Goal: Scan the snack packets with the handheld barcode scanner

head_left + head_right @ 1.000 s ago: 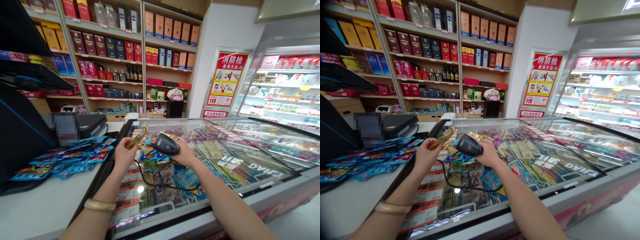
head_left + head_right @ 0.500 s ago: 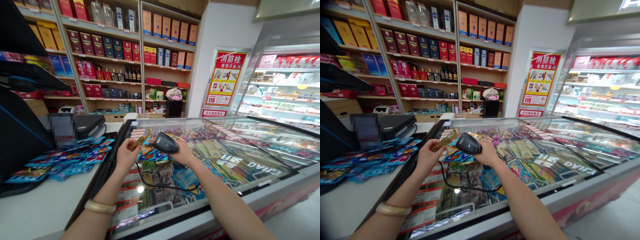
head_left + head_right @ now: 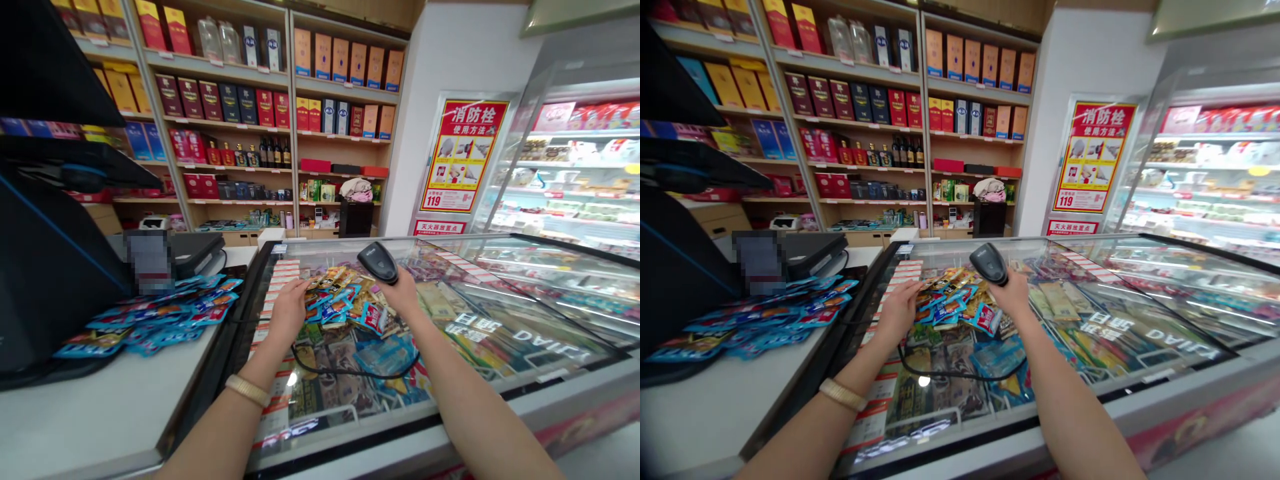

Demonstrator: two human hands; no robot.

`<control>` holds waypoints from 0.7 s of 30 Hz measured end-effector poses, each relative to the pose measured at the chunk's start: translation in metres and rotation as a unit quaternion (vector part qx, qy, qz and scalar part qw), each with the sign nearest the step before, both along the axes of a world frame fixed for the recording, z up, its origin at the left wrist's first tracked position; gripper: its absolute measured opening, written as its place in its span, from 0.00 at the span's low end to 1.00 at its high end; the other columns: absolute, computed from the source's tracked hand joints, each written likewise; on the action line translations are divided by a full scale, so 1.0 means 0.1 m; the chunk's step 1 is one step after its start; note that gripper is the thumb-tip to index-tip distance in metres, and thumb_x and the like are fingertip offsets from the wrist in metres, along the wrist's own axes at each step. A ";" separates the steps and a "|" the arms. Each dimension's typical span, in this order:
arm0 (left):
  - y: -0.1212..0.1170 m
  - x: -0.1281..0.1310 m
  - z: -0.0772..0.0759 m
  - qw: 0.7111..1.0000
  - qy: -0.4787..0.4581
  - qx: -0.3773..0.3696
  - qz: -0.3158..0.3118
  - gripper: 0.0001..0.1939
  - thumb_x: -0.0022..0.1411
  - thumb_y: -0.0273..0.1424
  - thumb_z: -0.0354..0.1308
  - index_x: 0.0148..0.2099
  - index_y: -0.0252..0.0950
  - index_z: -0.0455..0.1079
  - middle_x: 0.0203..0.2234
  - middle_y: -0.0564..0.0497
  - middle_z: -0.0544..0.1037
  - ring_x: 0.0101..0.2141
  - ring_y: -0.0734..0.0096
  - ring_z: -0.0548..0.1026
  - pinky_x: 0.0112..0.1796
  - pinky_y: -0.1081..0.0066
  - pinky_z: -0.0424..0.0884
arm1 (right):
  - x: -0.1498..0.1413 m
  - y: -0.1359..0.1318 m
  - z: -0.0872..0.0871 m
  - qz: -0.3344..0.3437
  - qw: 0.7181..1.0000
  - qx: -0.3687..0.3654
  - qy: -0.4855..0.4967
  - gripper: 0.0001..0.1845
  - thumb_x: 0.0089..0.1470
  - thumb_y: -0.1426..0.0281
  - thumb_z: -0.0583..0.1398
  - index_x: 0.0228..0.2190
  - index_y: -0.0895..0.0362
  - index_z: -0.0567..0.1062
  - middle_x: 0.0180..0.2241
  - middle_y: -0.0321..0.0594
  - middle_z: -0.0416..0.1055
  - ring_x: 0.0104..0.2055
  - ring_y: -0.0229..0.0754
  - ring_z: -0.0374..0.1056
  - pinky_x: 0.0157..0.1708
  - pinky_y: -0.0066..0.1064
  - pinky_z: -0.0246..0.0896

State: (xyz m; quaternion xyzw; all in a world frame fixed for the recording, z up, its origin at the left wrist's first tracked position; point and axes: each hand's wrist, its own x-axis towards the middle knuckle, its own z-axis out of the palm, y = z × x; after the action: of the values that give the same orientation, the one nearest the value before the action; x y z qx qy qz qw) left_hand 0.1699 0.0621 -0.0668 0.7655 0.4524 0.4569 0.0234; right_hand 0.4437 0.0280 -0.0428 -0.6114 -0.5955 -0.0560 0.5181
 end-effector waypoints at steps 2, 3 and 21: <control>-0.01 0.02 -0.04 0.998 0.062 -0.022 0.011 0.23 0.64 0.25 0.43 0.54 0.37 0.73 0.54 0.42 0.75 0.57 0.57 0.69 0.57 0.51 0.64 | -0.01 0.00 -0.01 0.000 1.000 0.000 -0.010 0.14 0.44 0.59 0.61 0.29 0.56 0.76 0.29 0.45 0.78 0.34 0.52 0.74 0.33 0.35 0.64; -0.02 0.03 -0.05 0.996 0.084 -0.034 0.021 0.24 0.64 0.26 0.42 0.58 0.37 0.70 0.57 0.42 0.72 0.60 0.55 0.65 0.59 0.48 0.60 | -0.01 0.00 -0.01 0.001 1.000 0.002 -0.018 0.14 0.44 0.59 0.61 0.29 0.56 0.76 0.28 0.45 0.77 0.34 0.51 0.74 0.33 0.35 0.64; -0.25 -0.74 0.40 0.878 0.170 -0.242 0.377 0.24 0.51 0.30 0.51 0.48 0.30 0.77 0.62 0.32 0.65 0.65 0.37 0.54 0.59 0.33 0.44 | -0.12 -0.04 -0.01 0.042 0.996 -0.004 -0.075 0.14 0.44 0.61 0.61 0.31 0.56 0.79 0.29 0.45 0.79 0.30 0.49 0.74 0.31 0.32 0.63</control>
State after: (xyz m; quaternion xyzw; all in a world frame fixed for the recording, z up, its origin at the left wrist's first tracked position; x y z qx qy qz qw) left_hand 0.0955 0.0371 -0.0265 0.5737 0.8000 0.1700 -0.0433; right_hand 0.4321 0.0242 -0.0440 -0.5822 -0.6578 -0.0772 0.4716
